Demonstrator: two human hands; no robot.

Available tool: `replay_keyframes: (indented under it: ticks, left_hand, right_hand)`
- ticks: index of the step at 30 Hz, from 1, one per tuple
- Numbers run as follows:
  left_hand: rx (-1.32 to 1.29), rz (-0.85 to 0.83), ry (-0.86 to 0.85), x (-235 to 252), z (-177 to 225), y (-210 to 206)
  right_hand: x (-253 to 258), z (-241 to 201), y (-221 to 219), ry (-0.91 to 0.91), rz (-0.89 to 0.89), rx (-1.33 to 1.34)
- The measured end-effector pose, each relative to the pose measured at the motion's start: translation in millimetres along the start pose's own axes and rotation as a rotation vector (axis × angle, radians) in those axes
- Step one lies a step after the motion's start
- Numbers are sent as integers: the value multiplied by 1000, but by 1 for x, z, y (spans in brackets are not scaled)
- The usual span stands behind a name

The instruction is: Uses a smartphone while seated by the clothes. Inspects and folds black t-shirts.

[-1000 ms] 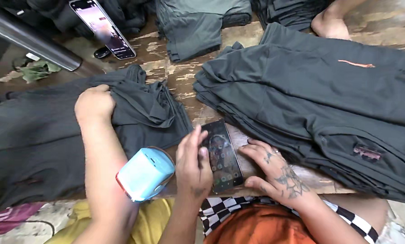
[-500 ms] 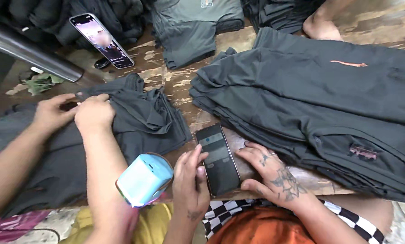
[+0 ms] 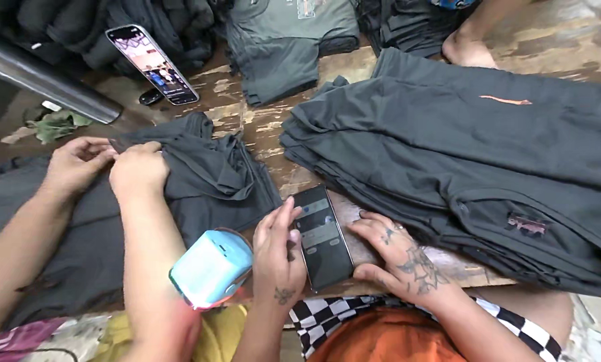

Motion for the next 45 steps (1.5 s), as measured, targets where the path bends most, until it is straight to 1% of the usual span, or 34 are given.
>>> replay_keyframes:
  ticks: [3,6,10,13,17,20,23,25,28,32,37,39,41,43,45]
  left_hand:
    - [-69,44,-2,-9,4,13]
    - [-83,16,26,-20,5,18]
    - [-77,-76,-6,-18,18,5]
    - [10,-136,4,-11,26,-8]
    - [75,-46,93,-22,9,9]
    - [-7,7,121,-39,-4,24]
    - [-107,43,137,-47,-9,23]
    - [-142,39,175,-46,-11,19]
    - [-150,-24,247,-40,-14,15]
    - [-189,-71,274,-38,-19,17]
    - [-302,-44,231,-44,-23,20]
    - [-365,7,142,-51,-22,20]
    - [-396,23,45,-56,-20,18]
    - [-370,-12,-56,-57,-17,18]
    - [-321,-67,-122,-57,-12,15]
  right_hand:
    - [-1,0,0,10,9,-1]
    - [-1,0,-2,9,6,-11]
    - [1,0,-3,4,-1,-21]
    - [0,0,-6,-3,-21,-41]
    - [0,-1,-6,9,-21,-47]
    - [0,-1,-6,8,-5,-44]
    - [1,-3,-10,45,-24,-83]
    - [3,-7,-10,83,-71,-111]
    - [9,-11,-8,96,-132,-91]
    - [16,-15,-18,117,-144,-75]
    - [12,-11,-25,89,-104,-55]
    - [10,-9,-26,80,-104,-35]
    - [8,-6,-26,66,-107,-20]
    - [8,-5,-26,58,-103,-19]
    - [8,-3,-26,55,-99,-17]
Point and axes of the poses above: each hand's wrist, its own x-axis towards the middle knuckle, its own y-axis out of the back of the hand, z = x × y, the point moved 8 cm from there along x, towards the middle knuckle, and after that the axes turned 1 degree about -z, right-handed, at the moved point
